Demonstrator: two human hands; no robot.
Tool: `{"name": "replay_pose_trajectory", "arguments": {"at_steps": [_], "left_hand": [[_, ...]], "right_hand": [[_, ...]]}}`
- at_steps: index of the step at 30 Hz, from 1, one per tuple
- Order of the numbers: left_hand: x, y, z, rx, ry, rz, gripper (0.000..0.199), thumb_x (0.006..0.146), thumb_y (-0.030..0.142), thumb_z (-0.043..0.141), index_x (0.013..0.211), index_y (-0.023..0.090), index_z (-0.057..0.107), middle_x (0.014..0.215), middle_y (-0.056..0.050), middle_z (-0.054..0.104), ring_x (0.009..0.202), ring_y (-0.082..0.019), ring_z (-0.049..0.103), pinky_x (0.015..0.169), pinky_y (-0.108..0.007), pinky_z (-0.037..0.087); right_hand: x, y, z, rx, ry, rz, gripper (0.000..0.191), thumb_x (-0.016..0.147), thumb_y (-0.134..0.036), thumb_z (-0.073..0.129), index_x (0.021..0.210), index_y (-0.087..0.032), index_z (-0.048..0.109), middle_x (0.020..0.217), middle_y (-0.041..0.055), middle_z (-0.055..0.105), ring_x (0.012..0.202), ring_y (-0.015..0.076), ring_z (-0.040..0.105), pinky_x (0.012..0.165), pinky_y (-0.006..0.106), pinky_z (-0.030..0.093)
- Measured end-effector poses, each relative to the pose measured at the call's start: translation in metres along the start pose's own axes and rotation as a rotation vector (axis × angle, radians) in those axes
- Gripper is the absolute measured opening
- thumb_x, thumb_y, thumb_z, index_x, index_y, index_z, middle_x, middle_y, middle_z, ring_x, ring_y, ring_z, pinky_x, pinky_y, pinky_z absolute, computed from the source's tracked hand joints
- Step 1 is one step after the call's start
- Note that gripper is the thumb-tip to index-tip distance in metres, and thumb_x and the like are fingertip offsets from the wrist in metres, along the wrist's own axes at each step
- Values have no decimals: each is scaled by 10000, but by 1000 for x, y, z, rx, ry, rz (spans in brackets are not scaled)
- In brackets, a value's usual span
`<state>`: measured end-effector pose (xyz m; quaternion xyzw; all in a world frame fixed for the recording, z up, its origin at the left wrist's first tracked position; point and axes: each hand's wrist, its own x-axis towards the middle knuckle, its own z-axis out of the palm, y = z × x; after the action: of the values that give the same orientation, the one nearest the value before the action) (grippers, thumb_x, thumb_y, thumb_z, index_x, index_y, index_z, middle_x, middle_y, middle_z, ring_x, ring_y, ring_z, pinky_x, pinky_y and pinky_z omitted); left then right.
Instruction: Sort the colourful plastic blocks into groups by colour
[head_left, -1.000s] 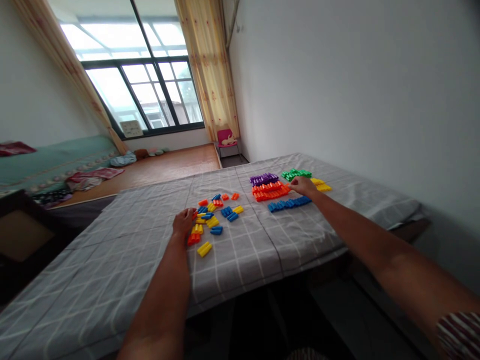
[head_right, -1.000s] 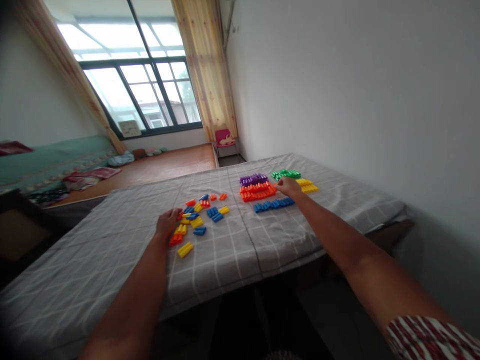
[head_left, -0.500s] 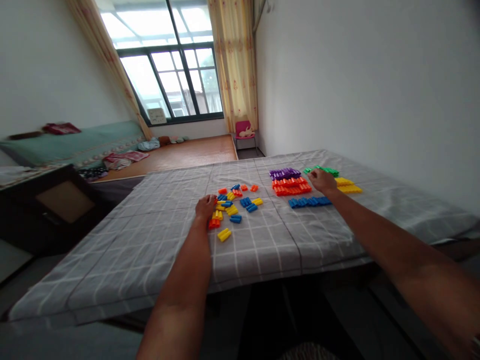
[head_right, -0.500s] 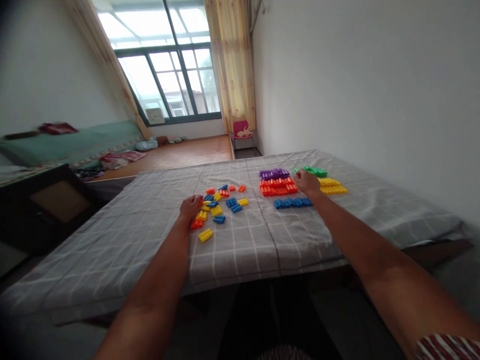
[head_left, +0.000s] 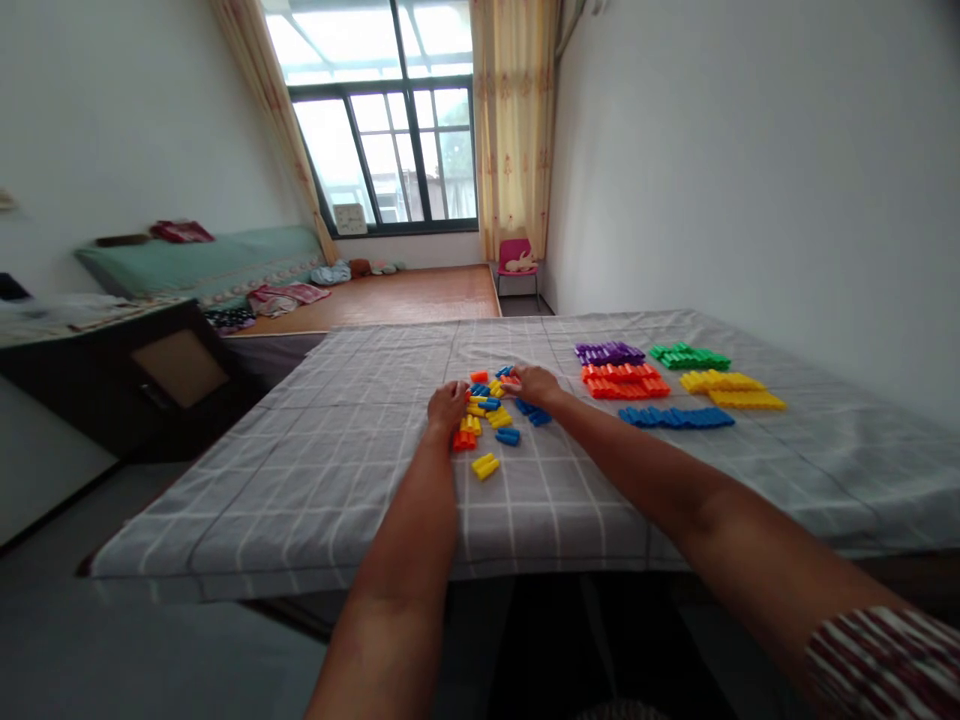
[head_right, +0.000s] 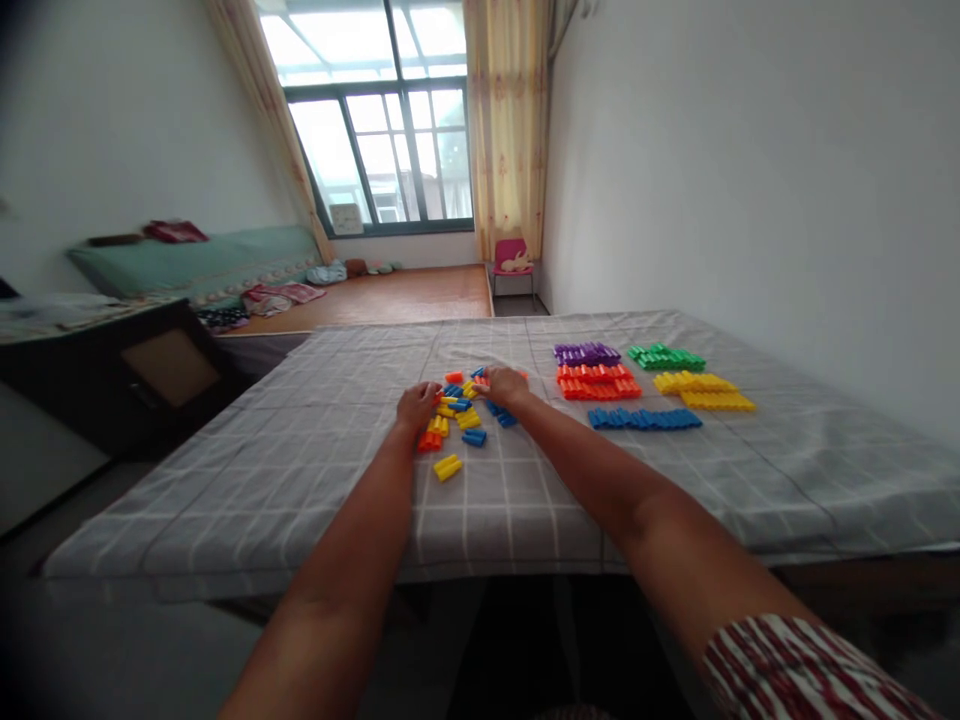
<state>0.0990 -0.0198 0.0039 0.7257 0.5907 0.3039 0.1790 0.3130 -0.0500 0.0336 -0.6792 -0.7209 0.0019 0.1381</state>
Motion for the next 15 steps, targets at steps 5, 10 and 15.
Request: {"name": "replay_pose_trajectory", "arguments": {"at_steps": [5, 10, 15], "left_hand": [[1, -1, 1, 0, 2, 3, 400, 942, 358, 366, 1015, 204, 729, 1043, -66, 730, 927, -170, 637, 703, -232, 409], [4, -3, 2, 9, -1, 3, 406, 932, 372, 367, 1021, 206, 727, 1017, -60, 735, 911, -173, 637, 691, -232, 408], [8, -5, 3, 24, -12, 13, 410, 922, 389, 369, 1022, 214, 726, 1009, -55, 737, 914, -178, 635, 673, -231, 404]], "right_hand": [[2, -5, 2, -32, 93, 18, 390, 915, -507, 485, 1026, -190, 682, 1004, 128, 706, 961, 242, 635, 805, 314, 463], [-27, 42, -26, 124, 268, -84, 272, 916, -367, 520, 1003, -166, 682, 1004, 99, 697, 922, 184, 623, 821, 269, 456], [-76, 132, -72, 138, 328, 57, 326, 883, -455, 541, 961, -181, 699, 923, 76, 717, 794, 171, 635, 706, 260, 467]]}}
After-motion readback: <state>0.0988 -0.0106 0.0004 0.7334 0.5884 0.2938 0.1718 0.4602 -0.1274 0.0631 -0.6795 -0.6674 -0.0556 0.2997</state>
